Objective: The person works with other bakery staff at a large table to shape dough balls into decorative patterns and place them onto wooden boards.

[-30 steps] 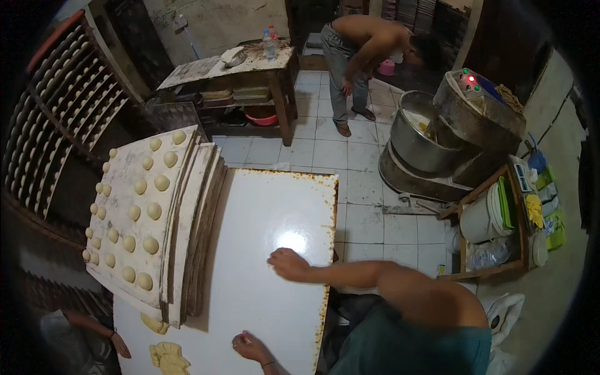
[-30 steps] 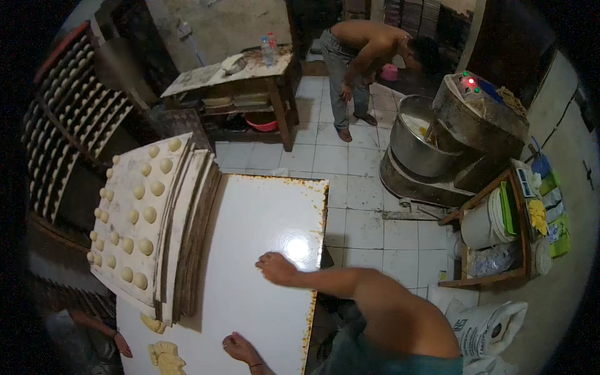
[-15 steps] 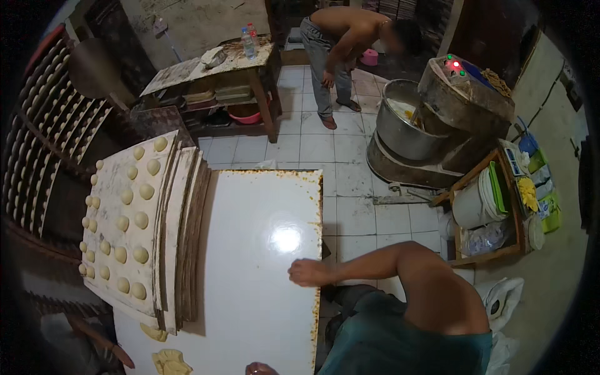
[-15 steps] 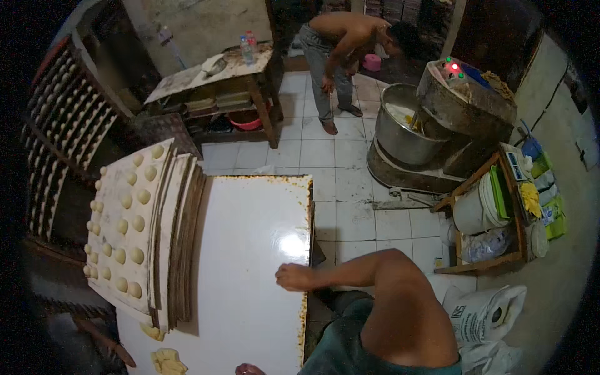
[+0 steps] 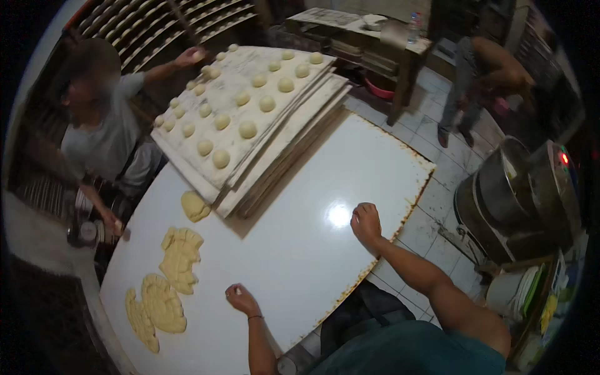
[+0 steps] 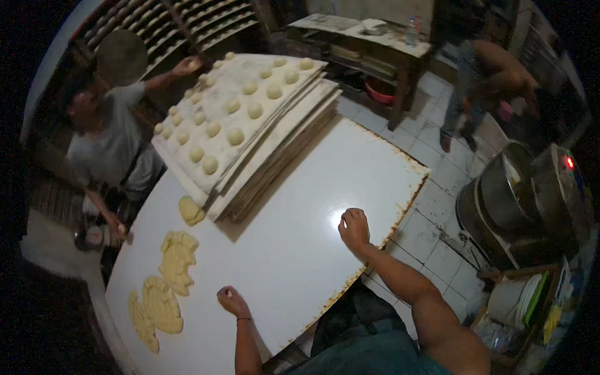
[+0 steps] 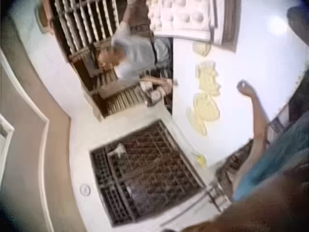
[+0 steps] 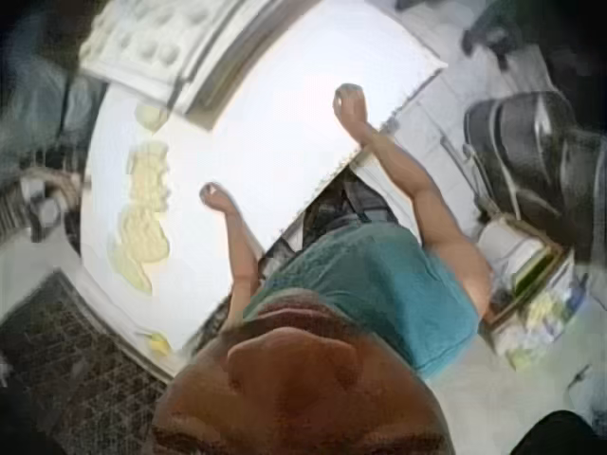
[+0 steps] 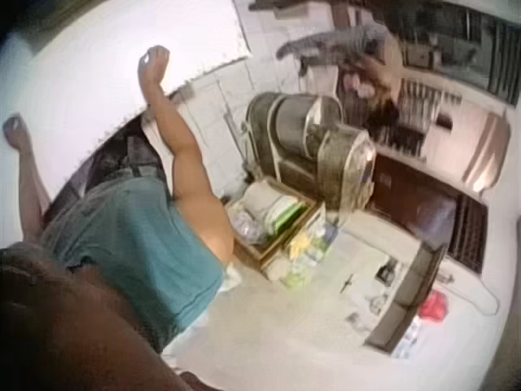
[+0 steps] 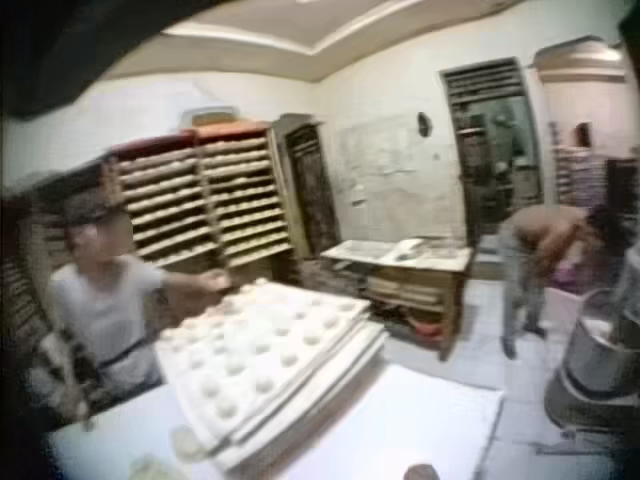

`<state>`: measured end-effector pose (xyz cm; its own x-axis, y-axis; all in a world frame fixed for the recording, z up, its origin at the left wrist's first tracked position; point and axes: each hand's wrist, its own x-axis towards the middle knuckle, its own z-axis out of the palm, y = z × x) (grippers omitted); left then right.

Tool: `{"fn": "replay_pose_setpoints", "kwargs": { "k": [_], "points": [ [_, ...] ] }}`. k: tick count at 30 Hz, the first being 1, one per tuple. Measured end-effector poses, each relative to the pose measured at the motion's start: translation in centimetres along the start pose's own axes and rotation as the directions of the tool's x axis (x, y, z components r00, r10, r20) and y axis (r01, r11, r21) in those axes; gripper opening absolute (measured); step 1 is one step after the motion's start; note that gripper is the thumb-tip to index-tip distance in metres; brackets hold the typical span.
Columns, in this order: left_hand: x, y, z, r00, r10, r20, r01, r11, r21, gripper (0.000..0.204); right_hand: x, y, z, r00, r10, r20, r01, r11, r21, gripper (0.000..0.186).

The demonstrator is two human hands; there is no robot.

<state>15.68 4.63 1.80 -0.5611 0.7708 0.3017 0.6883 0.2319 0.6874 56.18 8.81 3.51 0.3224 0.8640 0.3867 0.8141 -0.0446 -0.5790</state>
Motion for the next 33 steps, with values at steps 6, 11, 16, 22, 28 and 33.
{"fn": "replay_pose_setpoints", "kwargs": {
  "k": [6,11,16,22,28,33],
  "points": [
    [-5.7,-10.6,-7.6,0.921,0.276,0.274,-0.309,0.947,0.085,0.004,-7.1,2.5,-2.4,0.867,-0.441,0.233,0.409,0.896,0.176,0.011],
    [-2.1,-2.4,-1.7,0.989,0.086,0.118,-0.092,0.995,0.048,0.010,-3.4,-3.5,1.9,1.000,0.013,-0.023,-0.012,0.999,0.034,0.008],
    [-5.6,-12.0,-6.1,0.934,0.219,0.284,-0.181,0.971,-0.155,0.008,-9.8,-0.3,-2.2,0.921,-0.322,0.218,0.285,0.940,0.185,0.010],
    [-2.9,-2.2,-2.0,0.983,0.130,0.127,-0.151,0.974,0.171,0.008,-5.8,-4.9,2.7,0.977,0.179,0.119,-0.185,0.982,0.035,0.006],
    [-1.9,-13.5,-7.0,0.924,0.292,0.248,-0.356,0.894,0.274,0.009,-6.7,-2.3,-1.4,0.995,-0.014,0.101,0.018,0.999,-0.033,0.002],
    [-4.3,-3.1,-3.4,0.948,0.267,0.174,-0.290,0.949,0.122,0.019,-10.0,-3.2,2.2,0.970,-0.180,0.165,0.167,0.982,0.089,0.008]
  ]
}}
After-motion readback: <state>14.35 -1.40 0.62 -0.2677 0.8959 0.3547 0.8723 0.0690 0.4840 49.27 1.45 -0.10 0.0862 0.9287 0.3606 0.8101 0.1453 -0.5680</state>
